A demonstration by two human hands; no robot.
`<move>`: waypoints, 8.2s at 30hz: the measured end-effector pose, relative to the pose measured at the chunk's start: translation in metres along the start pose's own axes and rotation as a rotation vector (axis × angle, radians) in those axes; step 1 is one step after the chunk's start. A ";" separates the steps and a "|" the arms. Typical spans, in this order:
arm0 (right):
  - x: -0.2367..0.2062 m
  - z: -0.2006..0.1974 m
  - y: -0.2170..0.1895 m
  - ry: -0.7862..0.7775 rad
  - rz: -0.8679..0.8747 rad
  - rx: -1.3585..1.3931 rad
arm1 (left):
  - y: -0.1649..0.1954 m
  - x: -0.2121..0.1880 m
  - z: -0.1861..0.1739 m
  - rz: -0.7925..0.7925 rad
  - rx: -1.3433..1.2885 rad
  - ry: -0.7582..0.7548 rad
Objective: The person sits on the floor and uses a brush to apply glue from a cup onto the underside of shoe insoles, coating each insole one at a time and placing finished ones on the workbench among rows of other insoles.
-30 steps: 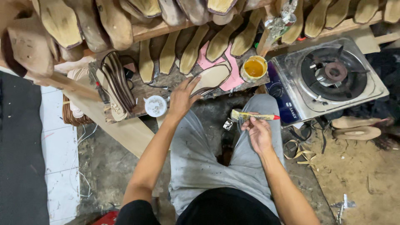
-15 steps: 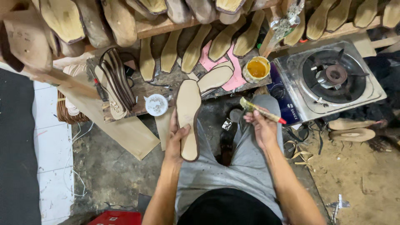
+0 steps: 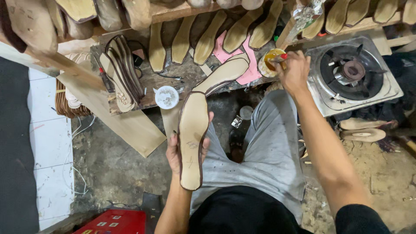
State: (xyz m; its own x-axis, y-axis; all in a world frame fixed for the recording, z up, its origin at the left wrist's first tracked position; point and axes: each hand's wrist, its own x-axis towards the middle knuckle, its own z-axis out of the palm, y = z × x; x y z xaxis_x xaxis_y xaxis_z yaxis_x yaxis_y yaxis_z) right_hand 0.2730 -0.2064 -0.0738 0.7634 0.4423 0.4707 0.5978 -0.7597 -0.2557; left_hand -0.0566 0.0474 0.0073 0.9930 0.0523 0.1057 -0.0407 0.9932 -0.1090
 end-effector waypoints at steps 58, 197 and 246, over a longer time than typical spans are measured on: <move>-0.101 -0.112 -0.183 -0.035 -0.274 0.905 | -0.016 0.098 -0.066 0.159 0.345 0.270; -0.128 -0.030 -0.118 0.265 0.832 2.146 | -0.046 0.017 -0.130 -0.151 0.580 0.652; -0.110 0.048 -0.108 -0.483 0.796 1.887 | -0.191 0.221 -0.193 -0.256 0.651 0.300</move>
State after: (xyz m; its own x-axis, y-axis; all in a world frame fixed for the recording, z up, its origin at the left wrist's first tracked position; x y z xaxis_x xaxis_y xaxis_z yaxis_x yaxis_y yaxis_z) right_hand 0.1364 -0.1502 -0.1380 0.7204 0.6384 -0.2712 -0.5854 0.3499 -0.7314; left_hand 0.1924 -0.1505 -0.1389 0.9639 -0.1258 -0.2346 0.2302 0.8364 0.4975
